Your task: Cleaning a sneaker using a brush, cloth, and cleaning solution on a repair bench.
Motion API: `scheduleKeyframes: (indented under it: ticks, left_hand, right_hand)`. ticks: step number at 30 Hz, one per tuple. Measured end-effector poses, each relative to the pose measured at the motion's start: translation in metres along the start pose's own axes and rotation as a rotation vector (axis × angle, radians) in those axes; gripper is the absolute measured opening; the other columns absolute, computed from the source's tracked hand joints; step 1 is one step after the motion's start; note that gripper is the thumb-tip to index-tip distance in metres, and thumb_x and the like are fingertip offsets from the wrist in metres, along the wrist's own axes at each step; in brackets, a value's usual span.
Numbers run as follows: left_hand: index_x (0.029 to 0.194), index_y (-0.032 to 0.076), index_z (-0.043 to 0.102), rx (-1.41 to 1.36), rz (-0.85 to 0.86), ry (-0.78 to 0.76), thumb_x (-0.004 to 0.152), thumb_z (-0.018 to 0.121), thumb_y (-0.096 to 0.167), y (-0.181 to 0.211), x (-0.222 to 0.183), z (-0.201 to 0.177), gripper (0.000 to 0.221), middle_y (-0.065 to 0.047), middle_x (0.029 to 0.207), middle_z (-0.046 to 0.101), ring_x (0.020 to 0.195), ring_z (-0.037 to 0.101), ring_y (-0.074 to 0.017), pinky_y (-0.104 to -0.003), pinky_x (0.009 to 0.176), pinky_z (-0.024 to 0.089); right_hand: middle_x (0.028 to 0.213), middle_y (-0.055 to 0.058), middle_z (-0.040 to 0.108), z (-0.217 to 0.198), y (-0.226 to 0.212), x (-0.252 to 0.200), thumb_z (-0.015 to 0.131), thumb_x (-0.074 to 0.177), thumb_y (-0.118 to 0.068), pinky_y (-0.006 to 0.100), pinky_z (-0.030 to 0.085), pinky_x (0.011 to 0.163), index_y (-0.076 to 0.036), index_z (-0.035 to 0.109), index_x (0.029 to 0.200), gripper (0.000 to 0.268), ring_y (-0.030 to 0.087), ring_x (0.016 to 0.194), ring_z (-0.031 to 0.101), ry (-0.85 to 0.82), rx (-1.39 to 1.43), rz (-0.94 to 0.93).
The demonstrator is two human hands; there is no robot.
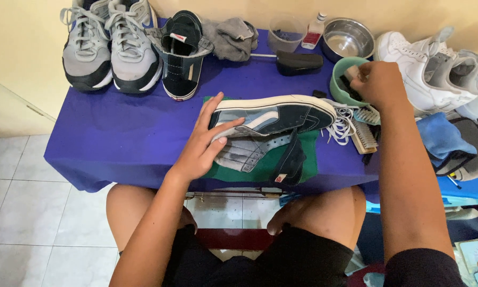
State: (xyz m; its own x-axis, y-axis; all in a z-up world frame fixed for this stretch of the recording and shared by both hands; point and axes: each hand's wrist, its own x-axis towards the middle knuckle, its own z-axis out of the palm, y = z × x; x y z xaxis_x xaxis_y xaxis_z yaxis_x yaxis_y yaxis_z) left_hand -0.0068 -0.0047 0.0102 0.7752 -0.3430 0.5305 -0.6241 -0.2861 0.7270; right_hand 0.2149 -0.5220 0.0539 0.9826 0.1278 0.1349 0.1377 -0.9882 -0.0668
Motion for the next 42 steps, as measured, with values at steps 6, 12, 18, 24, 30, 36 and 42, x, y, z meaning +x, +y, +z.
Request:
scheduleKeyframes:
  ticks: [6, 12, 18, 24, 30, 36, 42]
  left_hand:
    - [0.172, 0.025, 0.069, 0.024, -0.020, 0.010, 0.132, 0.043, 0.044, -0.008, 0.003, 0.003, 0.051, -0.017, 0.202, 0.021, 0.190, 0.014, -0.0478, -0.072, 0.154, 0.009]
    - [0.164, 0.009, 0.074, -0.041, -0.067, 0.078, 0.131, 0.042, 0.039, -0.025, 0.009, 0.010, 0.055, -0.018, 0.200, 0.025, 0.188, 0.022, -0.0348, -0.060, 0.155, 0.011]
    - [0.166, 0.013, 0.073, -0.180, -0.077, 0.116, 0.128, 0.048, 0.030, -0.042, 0.010, 0.018, 0.049, -0.023, 0.201, 0.018, 0.184, 0.006, -0.0562, -0.069, 0.149, 0.003]
    - [0.171, 0.013, 0.069, -0.166, -0.128, 0.125, 0.130, 0.040, 0.046, -0.028, 0.008, 0.016, 0.059, -0.012, 0.203, 0.019, 0.190, 0.012, -0.0315, -0.057, 0.155, 0.006]
    - [0.168, 0.013, 0.071, -0.161, -0.151, 0.136, 0.130, 0.041, 0.045, -0.022, 0.009, 0.017, 0.058, -0.011, 0.203, 0.021, 0.190, 0.014, -0.0317, -0.058, 0.155, 0.007]
    - [0.167, 0.014, 0.073, -0.160, -0.140, 0.154, 0.130, 0.042, 0.046, -0.019, 0.008, 0.017, 0.057, -0.012, 0.203, 0.021, 0.190, 0.016, -0.0327, -0.058, 0.155, 0.011]
    - [0.170, 0.012, 0.070, -0.126, -0.141, 0.123, 0.130, 0.038, 0.050, -0.018, 0.011, 0.014, 0.064, -0.014, 0.202, 0.021, 0.189, 0.019, -0.0318, -0.056, 0.153, 0.013]
  right_hand:
    - [0.089, 0.022, 0.079, 0.010, 0.012, -0.006, 0.075, 0.105, -0.021, 0.057, 0.050, 0.072, -0.010, 0.086, 0.120, 0.021, 0.050, 0.081, 0.069, 0.194, 0.052, -0.082]
    - [0.124, 0.011, 0.088, -0.001, -0.003, -0.016, 0.075, 0.117, -0.014, 0.049, 0.057, 0.094, -0.005, 0.087, 0.148, 0.034, 0.031, 0.095, 0.079, 0.384, 0.332, -0.187]
    - [0.136, 0.035, 0.083, 0.014, 0.008, -0.012, 0.086, 0.118, 0.004, 0.060, 0.070, 0.096, 0.014, 0.076, 0.161, 0.046, 0.053, 0.118, 0.083, 0.415, 0.243, -0.220]
    - [0.138, 0.030, 0.079, 0.016, -0.012, -0.017, 0.080, 0.110, 0.010, 0.053, 0.065, 0.082, 0.009, 0.072, 0.166, 0.057, 0.041, 0.114, 0.077, 0.582, 0.368, -0.251]
    - [0.161, 0.029, 0.069, 0.015, -0.036, -0.027, 0.070, 0.121, 0.009, 0.048, 0.062, 0.120, 0.009, 0.059, 0.169, 0.049, 0.037, 0.139, 0.072, 0.768, 0.852, -0.285]
    - [0.149, 0.025, 0.078, 0.038, -0.008, -0.019, 0.073, 0.111, 0.010, 0.041, 0.070, 0.106, 0.004, 0.065, 0.157, 0.047, 0.033, 0.130, 0.081, 0.864, 0.748, -0.082]
    - [0.144, -0.001, 0.080, -0.007, -0.089, -0.080, 0.073, 0.120, -0.011, 0.059, 0.083, 0.109, -0.021, 0.069, 0.142, 0.024, 0.022, 0.136, 0.082, 0.657, 1.621, 0.127]
